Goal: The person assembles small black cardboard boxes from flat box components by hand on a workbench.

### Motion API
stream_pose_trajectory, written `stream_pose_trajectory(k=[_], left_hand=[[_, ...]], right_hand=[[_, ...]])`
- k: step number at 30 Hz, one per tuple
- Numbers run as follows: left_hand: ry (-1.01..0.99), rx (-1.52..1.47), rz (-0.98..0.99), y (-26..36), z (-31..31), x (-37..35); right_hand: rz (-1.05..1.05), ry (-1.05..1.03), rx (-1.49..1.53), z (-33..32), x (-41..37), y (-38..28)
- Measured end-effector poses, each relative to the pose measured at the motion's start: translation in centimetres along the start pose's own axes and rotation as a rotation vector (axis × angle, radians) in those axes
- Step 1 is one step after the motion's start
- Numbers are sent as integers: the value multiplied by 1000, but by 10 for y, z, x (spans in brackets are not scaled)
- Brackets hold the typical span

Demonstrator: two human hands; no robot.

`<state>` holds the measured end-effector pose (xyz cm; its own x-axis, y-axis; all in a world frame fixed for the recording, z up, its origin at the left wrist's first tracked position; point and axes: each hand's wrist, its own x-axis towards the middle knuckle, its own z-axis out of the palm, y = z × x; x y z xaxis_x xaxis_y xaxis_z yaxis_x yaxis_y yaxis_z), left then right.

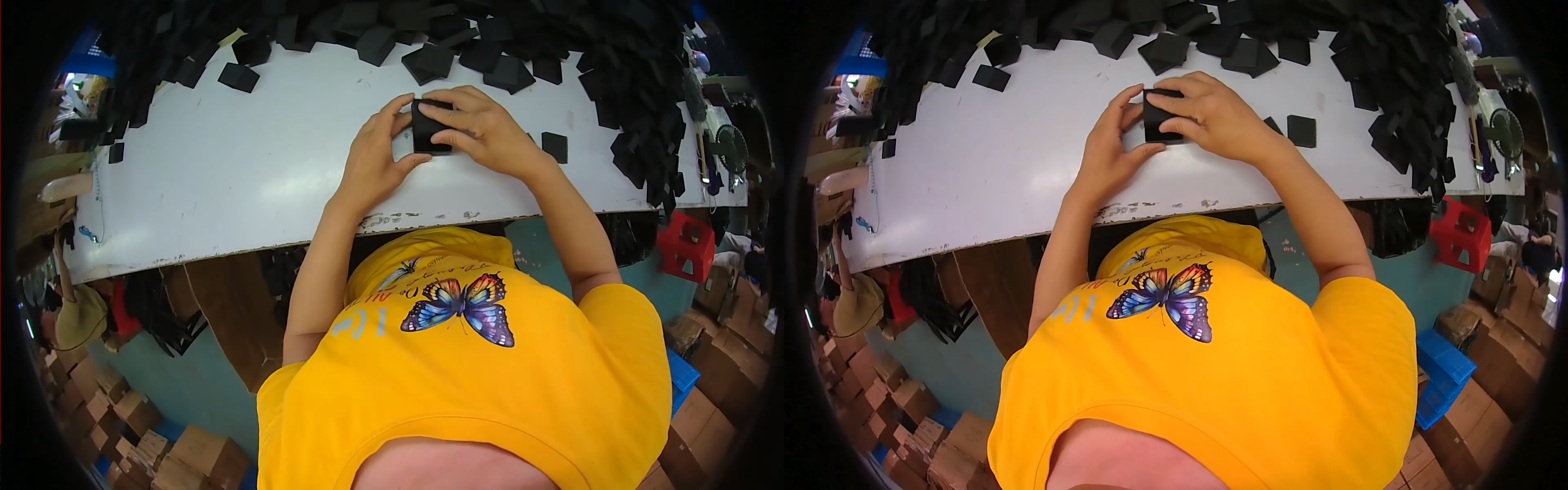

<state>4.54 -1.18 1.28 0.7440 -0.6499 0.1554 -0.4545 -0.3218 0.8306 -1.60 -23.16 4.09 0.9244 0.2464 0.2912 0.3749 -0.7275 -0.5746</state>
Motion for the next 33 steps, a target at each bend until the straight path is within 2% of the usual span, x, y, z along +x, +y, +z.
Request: stream_pose_trajectory(k=[2,5,12,17,20,23,27,29,30,32,33], left_hand=[[6,-33,-11,2,0,0],[49,9,138,-4,4,2],[15,9,130,-1,4,0],[-26,71,184,-5,4,-1],[-25,430,206,-5,0,-4],[-112,423,185,-7,-4,-5],[-125,414,201,-4,-7,-7],[-127,416,227,-7,-6,-5],[-70,343,216,-11,-8,-3],[22,194,201,-22,-17,5],[198,99,107,-22,-24,19]], right_hand=[[-32,-24,-29,2,-1,-1],[-114,-18,-161,6,-9,-15],[-107,138,-402,31,-29,-32],[-89,138,-395,38,-32,-29],[-57,127,-381,42,-33,-31],[-40,130,-375,46,-36,-27],[-17,164,-400,52,-36,-29],[3,145,-317,41,-33,-38],[10,136,-277,35,-29,-40],[-9,262,-206,22,-16,-27],[-13,317,-167,15,-7,-18]])
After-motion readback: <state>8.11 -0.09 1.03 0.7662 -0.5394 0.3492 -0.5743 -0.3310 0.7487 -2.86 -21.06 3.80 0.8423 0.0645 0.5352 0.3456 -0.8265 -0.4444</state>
